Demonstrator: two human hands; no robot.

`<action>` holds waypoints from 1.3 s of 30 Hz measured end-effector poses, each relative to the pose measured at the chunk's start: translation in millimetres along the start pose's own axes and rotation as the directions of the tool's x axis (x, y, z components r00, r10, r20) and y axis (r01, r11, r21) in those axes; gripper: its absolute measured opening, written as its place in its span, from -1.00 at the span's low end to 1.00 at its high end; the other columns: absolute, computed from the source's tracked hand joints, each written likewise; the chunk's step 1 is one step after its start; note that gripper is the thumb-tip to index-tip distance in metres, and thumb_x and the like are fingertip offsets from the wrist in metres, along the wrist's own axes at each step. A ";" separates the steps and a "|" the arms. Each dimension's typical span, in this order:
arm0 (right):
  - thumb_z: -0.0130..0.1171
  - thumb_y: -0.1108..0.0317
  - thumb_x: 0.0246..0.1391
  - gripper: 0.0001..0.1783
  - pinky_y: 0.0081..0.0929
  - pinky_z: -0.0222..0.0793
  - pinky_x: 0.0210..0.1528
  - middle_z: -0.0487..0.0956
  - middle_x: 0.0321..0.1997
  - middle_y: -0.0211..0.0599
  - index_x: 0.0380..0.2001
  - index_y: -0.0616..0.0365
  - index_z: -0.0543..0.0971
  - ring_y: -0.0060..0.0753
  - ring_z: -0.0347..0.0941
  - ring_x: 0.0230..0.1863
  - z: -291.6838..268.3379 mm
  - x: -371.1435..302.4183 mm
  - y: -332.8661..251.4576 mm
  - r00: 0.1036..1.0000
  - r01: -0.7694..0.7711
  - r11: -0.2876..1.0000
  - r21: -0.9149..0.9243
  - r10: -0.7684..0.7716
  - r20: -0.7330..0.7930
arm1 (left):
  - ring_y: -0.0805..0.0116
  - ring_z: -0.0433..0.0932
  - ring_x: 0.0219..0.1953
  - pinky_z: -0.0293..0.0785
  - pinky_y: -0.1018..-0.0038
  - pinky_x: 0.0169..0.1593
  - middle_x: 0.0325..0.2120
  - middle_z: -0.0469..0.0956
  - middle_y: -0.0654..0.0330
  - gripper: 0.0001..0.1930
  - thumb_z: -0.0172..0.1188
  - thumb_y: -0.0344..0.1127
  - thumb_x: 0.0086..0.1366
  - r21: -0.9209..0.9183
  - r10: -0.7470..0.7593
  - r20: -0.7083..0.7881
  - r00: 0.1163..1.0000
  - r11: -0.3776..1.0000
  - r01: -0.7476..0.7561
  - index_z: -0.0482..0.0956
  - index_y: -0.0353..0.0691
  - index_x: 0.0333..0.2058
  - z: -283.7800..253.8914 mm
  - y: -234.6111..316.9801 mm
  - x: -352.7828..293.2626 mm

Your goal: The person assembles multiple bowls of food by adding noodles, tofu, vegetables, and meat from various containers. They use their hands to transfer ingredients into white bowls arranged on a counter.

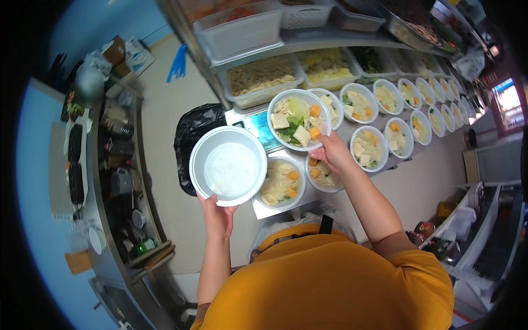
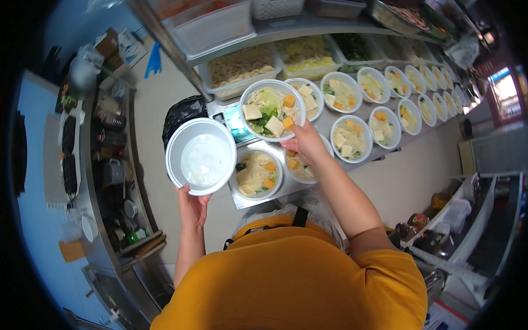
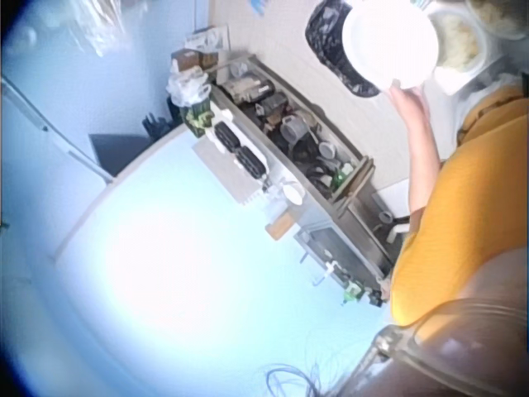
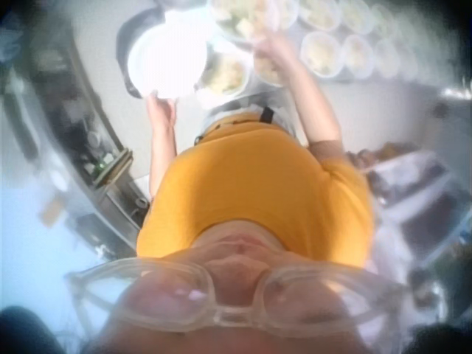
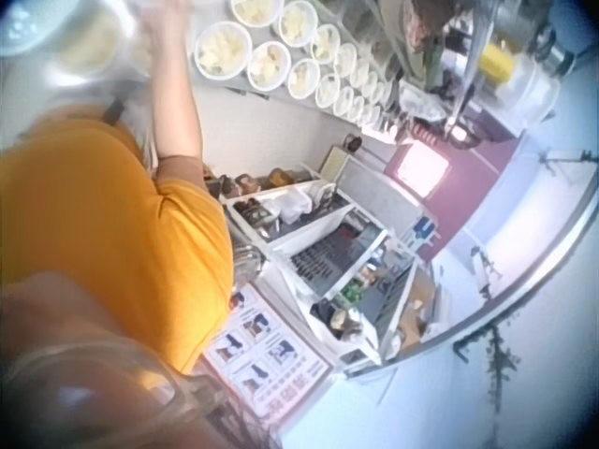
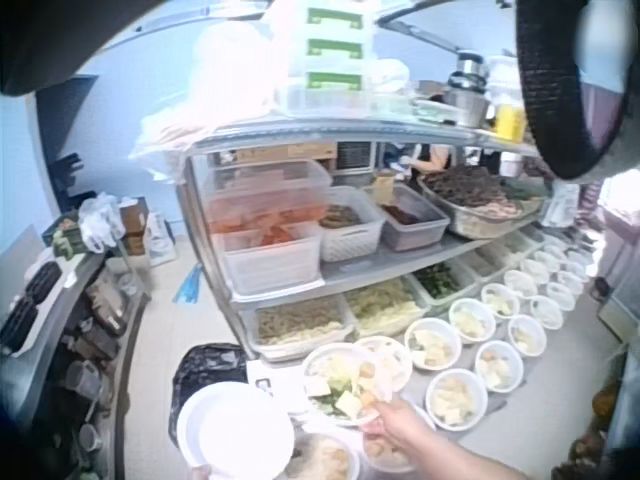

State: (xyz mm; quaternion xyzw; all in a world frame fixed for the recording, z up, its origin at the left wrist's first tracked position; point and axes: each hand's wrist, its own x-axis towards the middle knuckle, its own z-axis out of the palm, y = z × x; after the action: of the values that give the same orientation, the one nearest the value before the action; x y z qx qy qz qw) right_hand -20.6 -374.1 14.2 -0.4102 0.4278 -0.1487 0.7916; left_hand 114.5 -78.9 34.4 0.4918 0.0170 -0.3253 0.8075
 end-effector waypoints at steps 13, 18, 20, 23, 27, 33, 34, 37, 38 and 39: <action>-0.21 0.37 0.19 -0.61 -0.53 0.51 -0.38 0.56 -0.27 -0.23 0.10 0.10 0.28 -0.49 0.51 -0.45 -170.4 -154.6 0.1 0.892 0.179 0.978 0.107 -0.116 -0.436 | 0.13 0.54 -0.11 0.65 0.41 -0.28 0.09 0.28 0.01 -0.46 -0.27 -0.44 0.28 0.189 -0.128 0.143 0.982 0.977 0.099 -0.01 -0.07 0.25 79.5 -73.2 116.5; -0.17 0.37 0.20 -0.65 -0.61 0.52 -0.43 0.53 -0.38 -0.34 0.06 0.06 0.33 -0.60 0.47 -0.51 -220.5 -186.0 3.5 0.803 0.283 0.928 0.241 -0.091 -0.589 | 0.16 0.56 -0.15 0.65 0.43 -0.32 0.07 0.32 0.02 -0.50 -0.28 -0.45 0.31 0.182 -0.098 0.043 0.994 0.979 0.088 0.02 -0.09 0.24 93.8 -96.0 120.1; -0.15 0.35 0.20 -0.65 -0.60 0.53 -0.41 0.54 -0.32 -0.34 0.06 0.05 0.34 -0.57 0.49 -0.47 -249.4 -189.6 9.4 0.784 0.310 0.913 0.265 -0.088 -0.614 | 0.16 0.57 -0.17 0.66 0.43 -0.33 0.06 0.33 0.02 -0.52 -0.29 -0.43 0.33 0.210 -0.093 0.009 0.996 0.974 0.089 0.04 -0.10 0.23 93.6 -99.3 116.9; -0.13 0.36 0.19 -0.63 -0.61 0.53 -0.43 0.54 -0.24 -0.32 0.07 0.05 0.33 -0.53 0.52 -0.43 -295.6 -191.3 10.3 0.768 0.308 0.920 0.245 -0.089 -0.634 | 0.04 0.52 -0.05 0.64 0.28 -0.13 0.12 0.27 -0.03 -0.58 -0.32 -0.37 0.38 0.259 -0.053 0.029 0.998 0.965 0.043 0.06 -0.18 0.20 76.9 -113.3 126.2; -0.10 0.29 0.17 -0.61 -0.55 0.46 -0.43 0.53 -0.26 -0.31 0.08 0.04 0.32 -0.49 0.48 -0.43 -352.7 -194.4 2.4 0.796 0.323 0.918 0.228 -0.134 -0.591 | 0.12 0.56 -0.12 0.64 0.38 -0.21 0.08 0.32 0.02 -0.59 -0.33 -0.21 0.45 0.212 0.005 -0.042 0.999 0.977 0.004 0.06 -0.18 0.20 76.8 -130.2 127.5; -0.14 0.33 0.15 -0.59 -0.57 0.46 -0.48 0.51 -0.29 -0.30 0.08 0.11 0.32 -0.48 0.47 -0.44 -428.3 -187.6 -20.7 0.847 0.205 0.967 0.151 -0.098 -0.523 | 0.09 0.58 -0.17 0.65 0.46 -0.33 0.02 0.39 0.02 -0.58 -0.35 -0.10 0.46 0.230 0.008 -0.112 0.994 0.973 0.019 0.13 -0.20 0.15 58.3 -135.3 139.5; -0.15 0.34 0.15 -0.59 -0.57 0.46 -0.48 0.51 -0.29 -0.30 0.08 0.11 0.32 -0.48 0.47 -0.45 -437.1 -186.6 -26.4 0.855 0.199 0.969 0.143 -0.100 -0.509 | 0.09 0.58 -0.18 0.65 0.47 -0.35 0.02 0.40 0.01 -0.58 -0.37 -0.10 0.46 0.240 0.012 -0.115 0.993 0.971 0.016 0.13 -0.20 0.15 61.9 -138.8 138.8; -0.17 0.35 0.14 -0.59 -0.58 0.45 -0.49 0.51 -0.28 -0.30 0.09 0.12 0.31 -0.49 0.46 -0.46 -451.0 -183.3 -42.4 0.875 0.177 0.975 0.137 -0.092 -0.474 | 0.09 0.60 -0.23 0.64 0.45 -0.40 0.00 0.40 -0.03 -0.58 -0.43 -0.12 0.46 0.259 0.039 -0.160 0.986 0.966 0.003 0.13 -0.24 0.14 84.1 -139.6 132.5; -0.17 0.36 0.14 -0.58 -0.59 0.45 -0.49 0.51 -0.27 -0.30 0.09 0.12 0.31 -0.51 0.46 -0.45 -455.4 -181.3 -45.5 0.883 0.170 0.977 0.128 -0.093 -0.459 | 0.09 0.60 -0.24 0.64 0.43 -0.39 -0.01 0.40 -0.03 -0.58 -0.42 -0.12 0.46 0.256 0.038 -0.178 0.983 0.967 0.009 0.13 -0.24 0.13 93.1 -141.3 129.5; -0.17 0.36 0.14 -0.58 -0.59 0.45 -0.49 0.51 -0.27 -0.30 0.09 0.12 0.31 -0.52 0.46 -0.45 -458.8 -178.9 -48.1 0.891 0.162 0.980 0.119 -0.094 -0.444 | 0.09 0.60 -0.25 0.64 0.42 -0.39 -0.02 0.40 -0.03 -0.59 -0.41 -0.13 0.46 0.254 0.036 -0.197 0.980 0.967 0.015 0.13 -0.24 0.13 101.6 -142.2 126.7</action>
State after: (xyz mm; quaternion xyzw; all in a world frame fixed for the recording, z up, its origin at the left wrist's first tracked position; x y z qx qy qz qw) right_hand -487.2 -538.5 14.5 -0.3319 0.5534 -0.3210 0.6932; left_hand 107.5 -268.4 -68.6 0.6215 0.0534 -0.2694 0.7337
